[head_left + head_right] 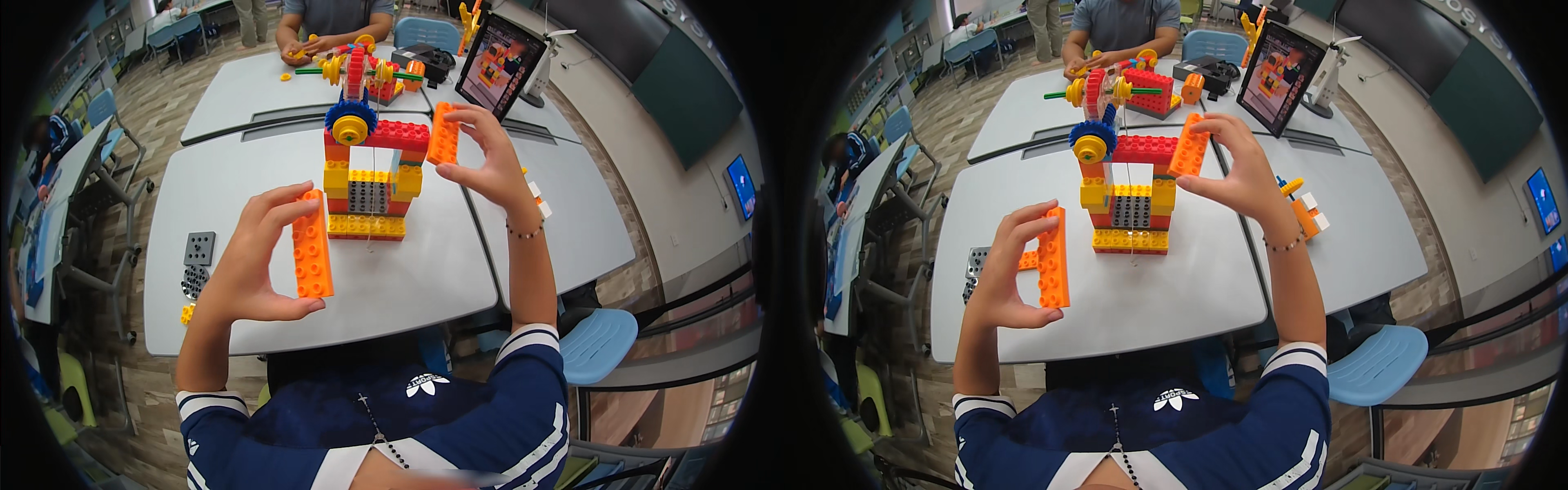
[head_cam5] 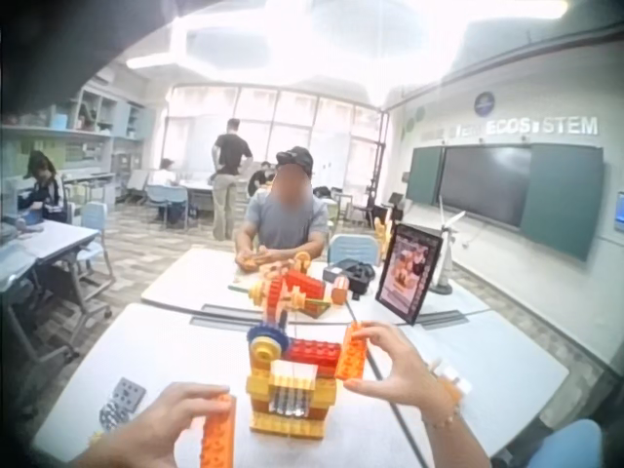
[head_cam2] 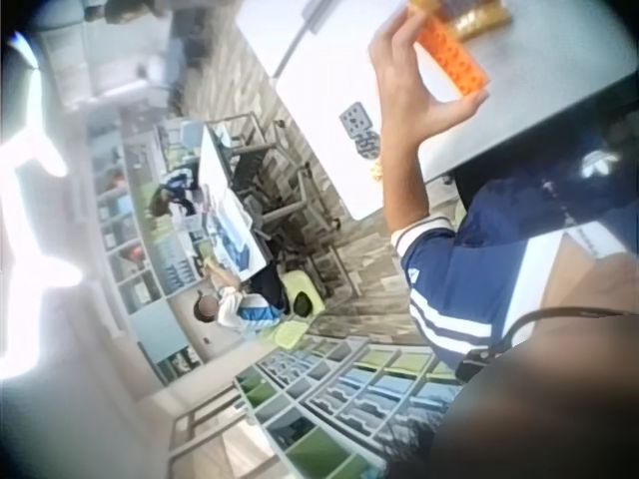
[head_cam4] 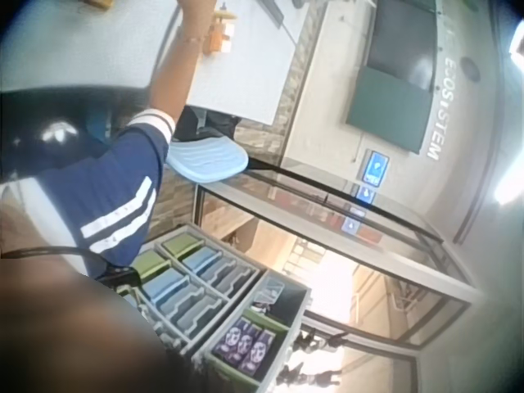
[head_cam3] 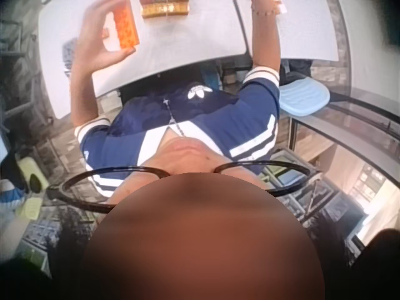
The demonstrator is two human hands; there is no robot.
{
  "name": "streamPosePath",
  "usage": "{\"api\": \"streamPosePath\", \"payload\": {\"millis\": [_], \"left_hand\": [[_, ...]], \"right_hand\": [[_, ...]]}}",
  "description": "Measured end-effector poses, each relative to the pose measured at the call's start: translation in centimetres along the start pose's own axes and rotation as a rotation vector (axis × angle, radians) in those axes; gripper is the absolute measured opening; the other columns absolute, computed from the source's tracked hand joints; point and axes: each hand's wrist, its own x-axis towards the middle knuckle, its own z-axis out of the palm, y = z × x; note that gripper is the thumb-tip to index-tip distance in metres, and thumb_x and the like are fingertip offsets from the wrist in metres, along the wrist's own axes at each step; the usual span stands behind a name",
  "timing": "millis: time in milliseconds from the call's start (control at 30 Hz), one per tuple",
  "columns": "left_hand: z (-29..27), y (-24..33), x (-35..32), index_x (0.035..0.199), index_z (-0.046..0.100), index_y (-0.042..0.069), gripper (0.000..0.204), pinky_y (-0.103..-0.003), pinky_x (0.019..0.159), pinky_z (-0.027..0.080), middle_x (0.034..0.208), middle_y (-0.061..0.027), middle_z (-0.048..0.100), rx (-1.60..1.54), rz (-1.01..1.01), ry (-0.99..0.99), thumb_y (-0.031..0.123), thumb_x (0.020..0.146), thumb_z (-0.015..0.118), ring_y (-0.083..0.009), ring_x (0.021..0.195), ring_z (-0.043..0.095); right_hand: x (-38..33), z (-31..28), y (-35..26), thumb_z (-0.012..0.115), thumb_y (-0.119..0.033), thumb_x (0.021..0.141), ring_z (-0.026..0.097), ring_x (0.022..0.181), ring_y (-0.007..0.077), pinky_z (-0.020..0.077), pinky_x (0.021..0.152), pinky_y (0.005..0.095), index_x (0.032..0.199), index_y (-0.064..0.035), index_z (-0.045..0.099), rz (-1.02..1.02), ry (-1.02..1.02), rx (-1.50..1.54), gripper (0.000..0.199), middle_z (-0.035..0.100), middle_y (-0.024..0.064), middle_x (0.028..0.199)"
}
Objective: The person assembles a colorful plastic gear and block structure on a table. They connect gears, rods, and plates, occasionally referencing a tablet for guidance, and repeatedly adjust and test the assembled mechanism.
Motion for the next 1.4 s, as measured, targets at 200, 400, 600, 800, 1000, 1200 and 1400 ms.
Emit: {"api": "streamPosePath", "payload": {"millis": [200,400,600,800,1000,1200,1400], "left_hand": [[1.0,0.2,-0.2,0.133,0.049,0.007,0.089,-0.044,0.105,0.039,0.138,-0.0174,0.045,0.005,-0.023,-0.034,0.036,0.058,0.085,-0.0349,0.127,0.044],[1.1,-0.5,-0.6,0.133,0.049,0.006,0.091,-0.046,0.105,0.038,0.140,-0.0185,0.044,0.037,-0.074,-0.057,0.047,0.059,0.083,-0.0356,0.129,0.043],[1.4,-0.4,-0.2,0.134,0.048,0.007,0.091,-0.045,0.104,0.039,0.140,-0.0182,0.044,-0.022,-0.081,-0.072,0.044,0.059,0.084,-0.0356,0.128,0.043],[0.8,0.0,1.2,0.134,0.049,0.008,0.092,-0.047,0.106,0.036,0.140,-0.0170,0.044,0.004,-0.005,-0.093,0.042,0.057,0.085,-0.0358,0.125,0.044],[0.4,0.8,3.4,0.133,0.049,0.008,0.088,-0.054,0.107,0.034,0.137,-0.0172,0.046,0.007,0.059,-0.115,0.041,0.060,0.086,-0.0402,0.121,0.047],[0.4,0.4,5.1,0.133,0.049,0.007,0.087,-0.051,0.103,0.038,0.134,-0.0184,0.046,-0.011,0.115,-0.086,0.040,0.061,0.085,-0.0394,0.118,0.048],[0.9,-0.1,5.0,0.133,0.050,0.009,0.092,-0.055,0.108,0.033,0.137,-0.0174,0.046,-0.056,0.052,-0.109,0.042,0.055,0.088,-0.0387,0.121,0.047]], "right_hand": [[3.0,0.3,1.8,0.084,-0.035,0.070,0.048,0.130,0.0270,0.0406,0.106,0.0416,0.119,-0.0074,0.061,-0.055,-0.152,0.040,0.062,0.051,0.0135,0.136],[3.8,0.3,2.6,0.084,-0.036,0.069,0.049,0.128,0.0254,0.0399,0.105,0.0395,0.119,-0.0082,0.063,-0.038,-0.246,0.165,0.061,0.055,0.0109,0.134],[3.8,0.1,2.0,0.083,-0.034,0.070,0.048,0.130,0.0264,0.0354,0.112,0.0411,0.121,-0.0084,0.062,-0.031,-0.301,0.127,0.060,0.052,0.0126,0.139],[3.6,0.2,1.8,0.084,-0.037,0.069,0.050,0.127,0.0287,0.0399,0.106,0.0411,0.111,-0.0054,0.065,-0.084,-0.265,0.075,0.056,0.056,0.0143,0.133],[3.1,0.8,1.8,0.081,-0.031,0.069,0.049,0.130,0.0283,0.0359,0.110,0.0419,0.114,-0.0077,0.065,-0.120,-0.236,0.002,0.054,0.056,0.0130,0.136],[2.6,1.2,1.9,0.079,-0.028,0.066,0.048,0.130,0.0284,0.0351,0.111,0.0423,0.118,-0.0077,0.064,-0.105,-0.193,0.021,0.057,0.056,0.0120,0.136],[2.7,1.0,1.8,0.081,-0.025,0.067,0.051,0.126,0.0279,0.0406,0.107,0.0397,0.116,-0.0072,0.065,-0.098,-0.206,0.033,0.054,0.057,0.0122,0.132]]}}
